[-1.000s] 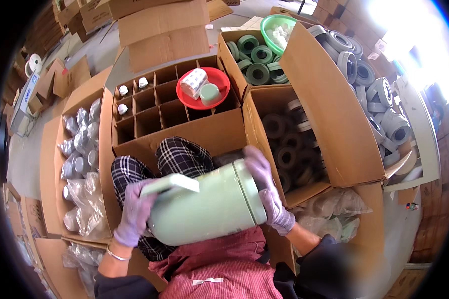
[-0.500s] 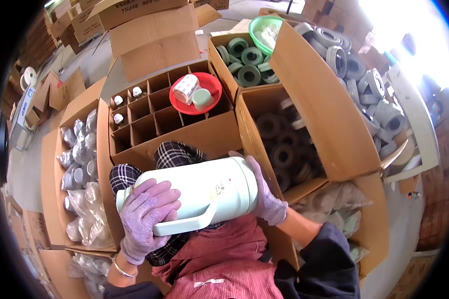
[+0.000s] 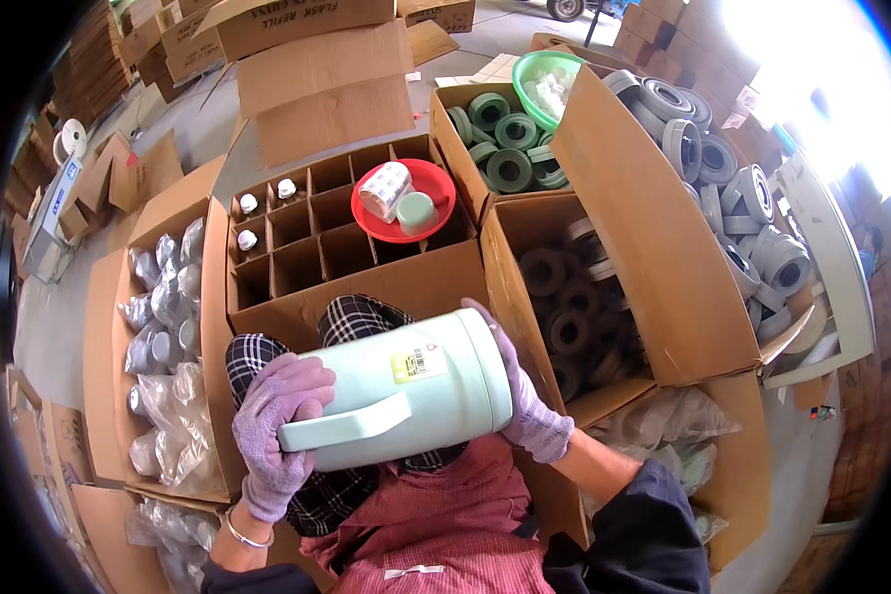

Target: The person assembles light green thermos flasks by taking the flask body from a plastic bag, inserting a metal inner liner, placing a green lid ring, and screwing on the lid. The person repeats this process for multiple flasks, handling plastic bags, lids, and inner liners.

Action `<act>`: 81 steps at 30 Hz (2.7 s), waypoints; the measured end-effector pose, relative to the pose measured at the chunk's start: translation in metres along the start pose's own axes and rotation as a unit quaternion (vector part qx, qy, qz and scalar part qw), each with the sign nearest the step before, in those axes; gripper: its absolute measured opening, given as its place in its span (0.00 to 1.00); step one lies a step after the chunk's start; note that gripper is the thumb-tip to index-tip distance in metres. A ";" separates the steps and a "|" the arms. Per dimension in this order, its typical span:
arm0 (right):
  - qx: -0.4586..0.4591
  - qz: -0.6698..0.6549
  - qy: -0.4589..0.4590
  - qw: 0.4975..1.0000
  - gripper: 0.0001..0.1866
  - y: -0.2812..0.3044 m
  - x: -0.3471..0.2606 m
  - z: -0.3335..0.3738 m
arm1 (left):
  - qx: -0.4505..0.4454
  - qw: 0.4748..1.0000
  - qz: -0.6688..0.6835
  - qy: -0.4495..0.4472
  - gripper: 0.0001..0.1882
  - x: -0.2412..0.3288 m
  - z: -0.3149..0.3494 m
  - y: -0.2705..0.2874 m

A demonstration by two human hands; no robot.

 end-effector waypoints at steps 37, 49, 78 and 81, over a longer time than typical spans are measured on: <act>-0.034 0.734 0.073 0.675 0.40 0.086 0.083 -0.346 | 0.198 0.744 0.525 0.362 0.26 -0.200 0.007 -0.046; -0.220 0.477 0.507 0.683 0.40 -0.091 -0.007 -0.157 | 0.212 0.694 0.591 0.352 0.32 -0.210 -0.026 -0.106; -0.145 0.846 0.030 0.513 0.12 0.099 0.096 -0.371 | 0.085 0.817 0.075 0.565 0.20 -0.262 0.181 0.084; -0.048 0.572 -0.121 0.810 0.13 0.084 0.045 -0.337 | 0.111 0.838 0.031 0.534 0.16 -0.278 0.199 0.083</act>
Point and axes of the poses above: each hand's wrist, its own z-axis away from the middle knuckle, its own y-axis out of the back of the hand, x = y × z, the point moved 8 cm from there along -z, towards the middle knuckle, and after that the axes turned 14 degrees about -z, right-handed, at the moved point
